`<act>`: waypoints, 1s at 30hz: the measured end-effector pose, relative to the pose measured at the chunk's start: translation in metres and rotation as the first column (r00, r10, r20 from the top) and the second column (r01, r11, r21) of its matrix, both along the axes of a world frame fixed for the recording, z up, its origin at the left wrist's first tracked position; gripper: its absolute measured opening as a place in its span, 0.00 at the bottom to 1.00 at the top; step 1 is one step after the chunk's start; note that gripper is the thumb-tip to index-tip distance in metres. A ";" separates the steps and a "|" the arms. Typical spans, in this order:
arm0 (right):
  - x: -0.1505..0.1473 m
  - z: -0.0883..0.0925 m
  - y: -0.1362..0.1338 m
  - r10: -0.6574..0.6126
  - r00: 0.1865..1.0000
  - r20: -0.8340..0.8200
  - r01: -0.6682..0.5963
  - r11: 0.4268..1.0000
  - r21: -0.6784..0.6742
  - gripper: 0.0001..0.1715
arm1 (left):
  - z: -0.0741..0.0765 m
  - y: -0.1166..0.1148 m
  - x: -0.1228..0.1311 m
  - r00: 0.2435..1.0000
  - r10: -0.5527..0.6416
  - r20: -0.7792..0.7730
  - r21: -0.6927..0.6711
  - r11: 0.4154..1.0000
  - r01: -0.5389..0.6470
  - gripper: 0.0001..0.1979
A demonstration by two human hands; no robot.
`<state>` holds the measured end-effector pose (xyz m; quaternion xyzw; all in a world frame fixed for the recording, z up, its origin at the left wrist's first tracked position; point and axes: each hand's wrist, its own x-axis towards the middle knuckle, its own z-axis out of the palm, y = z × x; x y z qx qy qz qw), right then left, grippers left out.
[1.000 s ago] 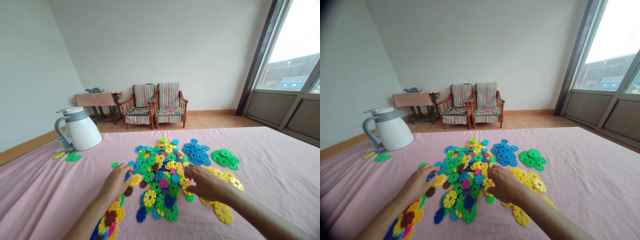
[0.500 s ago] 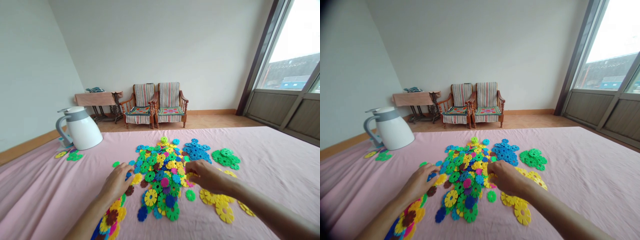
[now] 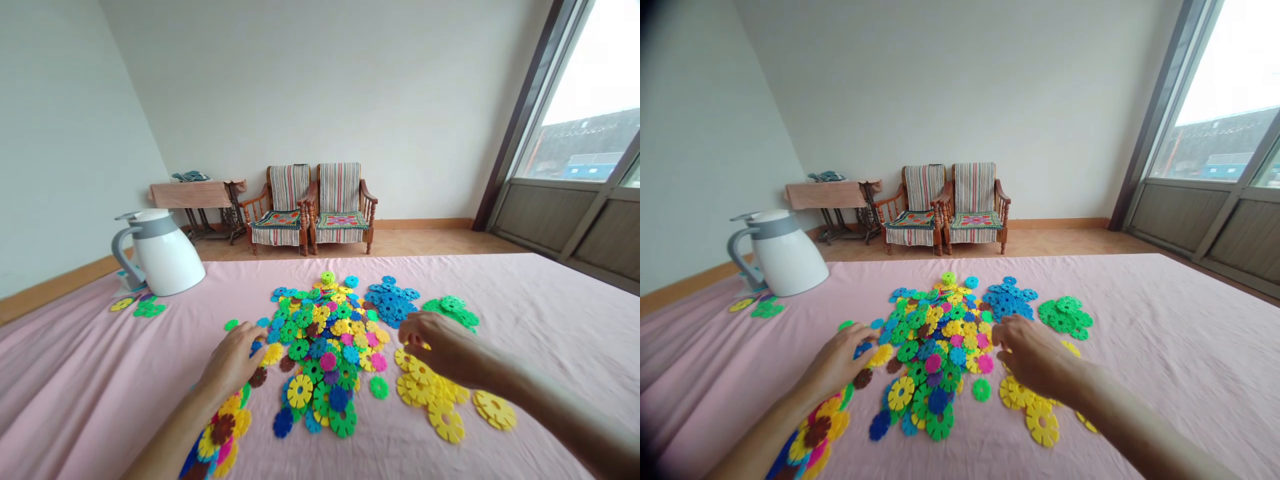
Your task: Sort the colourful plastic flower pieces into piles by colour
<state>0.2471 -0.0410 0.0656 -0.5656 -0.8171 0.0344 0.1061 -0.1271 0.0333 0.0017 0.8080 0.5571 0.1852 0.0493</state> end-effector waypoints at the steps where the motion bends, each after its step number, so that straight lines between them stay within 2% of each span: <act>1: -0.012 -0.004 -0.001 0.060 0.998 -0.024 -0.059 0.998 0.014 0.09 | 0.001 0.000 0.000 1.000 -0.003 -0.002 -0.002 1.000 0.003 0.08; 4: -0.045 -0.017 -0.003 0.245 0.969 -0.022 -0.243 0.968 0.069 0.10 | 0.003 -0.002 0.002 1.000 -0.010 -0.002 -0.003 1.000 0.009 0.08; 7: -0.067 -0.029 -0.006 0.363 0.929 0.077 -0.370 0.921 0.120 0.12 | 0.004 -0.003 0.003 1.000 0.002 -0.001 -0.001 1.000 -0.002 0.08; 12: -0.079 -0.035 -0.005 0.405 0.891 0.206 -0.444 0.872 0.207 0.10 | 0.004 -0.004 0.003 1.000 0.006 0.002 0.010 1.000 -0.006 0.07; 18: -0.078 -0.040 -0.005 0.420 0.889 0.182 -0.457 0.842 0.289 0.11 | 0.003 -0.002 0.003 1.000 0.008 -0.009 -0.007 1.000 -0.008 0.07; 21: -0.074 -0.043 -0.003 0.346 0.936 0.062 -0.345 0.872 0.348 0.10 | 0.003 -0.002 0.003 1.000 0.002 -0.014 -0.008 1.000 -0.002 0.08; 24: -0.061 -0.045 0.010 0.167 0.972 -0.166 -0.111 0.947 0.303 0.10 | 0.003 -0.003 0.003 1.000 0.005 -0.018 -0.013 1.000 -0.005 0.08; 27: -0.036 -0.047 0.032 -0.080 0.925 -0.371 0.148 0.976 0.157 0.07 | 0.004 -0.003 0.003 1.000 0.009 -0.019 -0.016 1.000 -0.009 0.08; 30: -0.008 -0.051 0.050 -0.222 0.886 -0.408 0.280 0.956 0.088 0.07 | 0.004 -0.002 0.002 1.000 0.007 -0.019 -0.016 1.000 -0.007 0.08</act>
